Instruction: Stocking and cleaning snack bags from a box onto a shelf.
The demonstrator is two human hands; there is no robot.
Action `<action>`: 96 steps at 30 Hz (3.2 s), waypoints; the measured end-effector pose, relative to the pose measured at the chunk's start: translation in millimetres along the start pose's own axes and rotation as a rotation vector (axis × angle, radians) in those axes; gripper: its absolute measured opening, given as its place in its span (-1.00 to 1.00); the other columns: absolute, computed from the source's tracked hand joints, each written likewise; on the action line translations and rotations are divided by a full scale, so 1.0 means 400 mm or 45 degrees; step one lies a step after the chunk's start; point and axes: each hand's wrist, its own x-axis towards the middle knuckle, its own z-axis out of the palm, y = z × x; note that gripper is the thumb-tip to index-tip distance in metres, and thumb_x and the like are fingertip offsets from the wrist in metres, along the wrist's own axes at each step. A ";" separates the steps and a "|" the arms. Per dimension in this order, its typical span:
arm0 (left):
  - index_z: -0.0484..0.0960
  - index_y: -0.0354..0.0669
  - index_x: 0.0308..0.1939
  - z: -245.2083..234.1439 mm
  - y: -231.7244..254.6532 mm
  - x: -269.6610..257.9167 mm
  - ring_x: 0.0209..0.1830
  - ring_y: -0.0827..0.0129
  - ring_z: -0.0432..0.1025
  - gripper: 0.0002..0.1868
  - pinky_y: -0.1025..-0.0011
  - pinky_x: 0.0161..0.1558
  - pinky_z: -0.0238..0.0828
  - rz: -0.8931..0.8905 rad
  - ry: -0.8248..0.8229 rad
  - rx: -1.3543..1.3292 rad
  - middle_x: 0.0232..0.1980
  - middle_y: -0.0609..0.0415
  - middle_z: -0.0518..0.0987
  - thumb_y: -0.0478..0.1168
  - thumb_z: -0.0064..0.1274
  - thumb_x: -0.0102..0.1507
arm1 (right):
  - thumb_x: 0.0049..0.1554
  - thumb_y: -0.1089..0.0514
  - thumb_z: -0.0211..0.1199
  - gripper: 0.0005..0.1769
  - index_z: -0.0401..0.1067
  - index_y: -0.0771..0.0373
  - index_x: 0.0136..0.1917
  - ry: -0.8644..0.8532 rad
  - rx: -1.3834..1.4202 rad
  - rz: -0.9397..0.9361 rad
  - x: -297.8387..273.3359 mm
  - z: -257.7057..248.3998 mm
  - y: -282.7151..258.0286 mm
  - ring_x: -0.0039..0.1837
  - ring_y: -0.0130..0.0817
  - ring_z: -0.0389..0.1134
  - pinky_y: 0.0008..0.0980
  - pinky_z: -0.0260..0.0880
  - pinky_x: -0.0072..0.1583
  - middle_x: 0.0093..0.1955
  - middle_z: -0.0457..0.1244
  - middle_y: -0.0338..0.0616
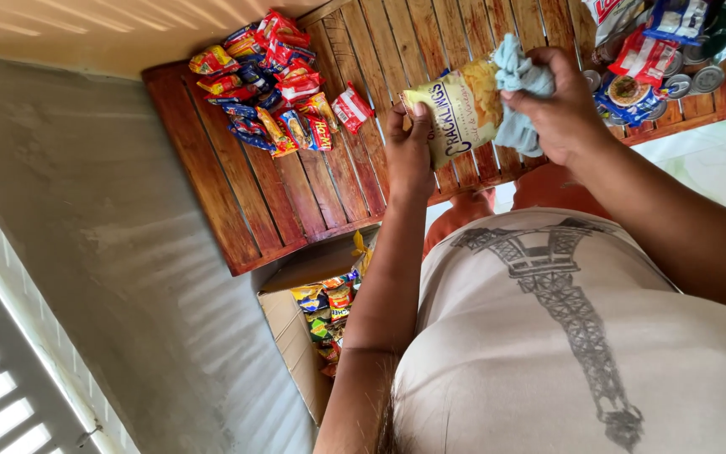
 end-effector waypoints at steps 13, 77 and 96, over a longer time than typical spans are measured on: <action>0.46 -0.15 0.11 0.031 -0.026 -0.013 -0.11 0.43 0.51 -0.80 0.42 -0.08 0.52 0.031 -0.008 -0.069 -0.04 0.04 0.61 -0.21 0.01 0.44 | 0.23 0.42 0.31 -0.67 0.31 0.26 0.21 0.098 -0.035 -0.318 0.032 -0.015 0.023 0.10 -0.42 0.38 -0.38 0.52 0.15 0.10 0.33 -0.18; 0.63 -0.29 0.01 0.042 0.009 -0.072 -0.15 0.52 0.44 -0.80 0.51 -0.07 0.41 0.273 0.112 0.045 -0.11 0.12 0.63 -0.21 0.16 0.41 | 0.23 0.49 0.28 -0.68 0.42 0.21 0.19 -0.471 -0.308 -0.276 0.073 -0.123 -0.028 0.18 -0.44 0.39 -0.33 0.47 0.28 0.11 0.35 -0.29; 0.63 -0.43 0.02 0.004 -0.026 -0.230 -0.29 0.43 0.55 -0.64 0.47 -0.23 0.51 0.137 0.417 -0.316 -0.19 0.01 0.68 -0.14 0.14 0.35 | 0.31 0.47 0.22 -0.65 0.45 0.25 0.32 -0.996 -0.190 0.214 0.120 -0.125 -0.046 0.26 -0.37 0.38 -0.30 0.41 0.34 0.24 0.34 -0.22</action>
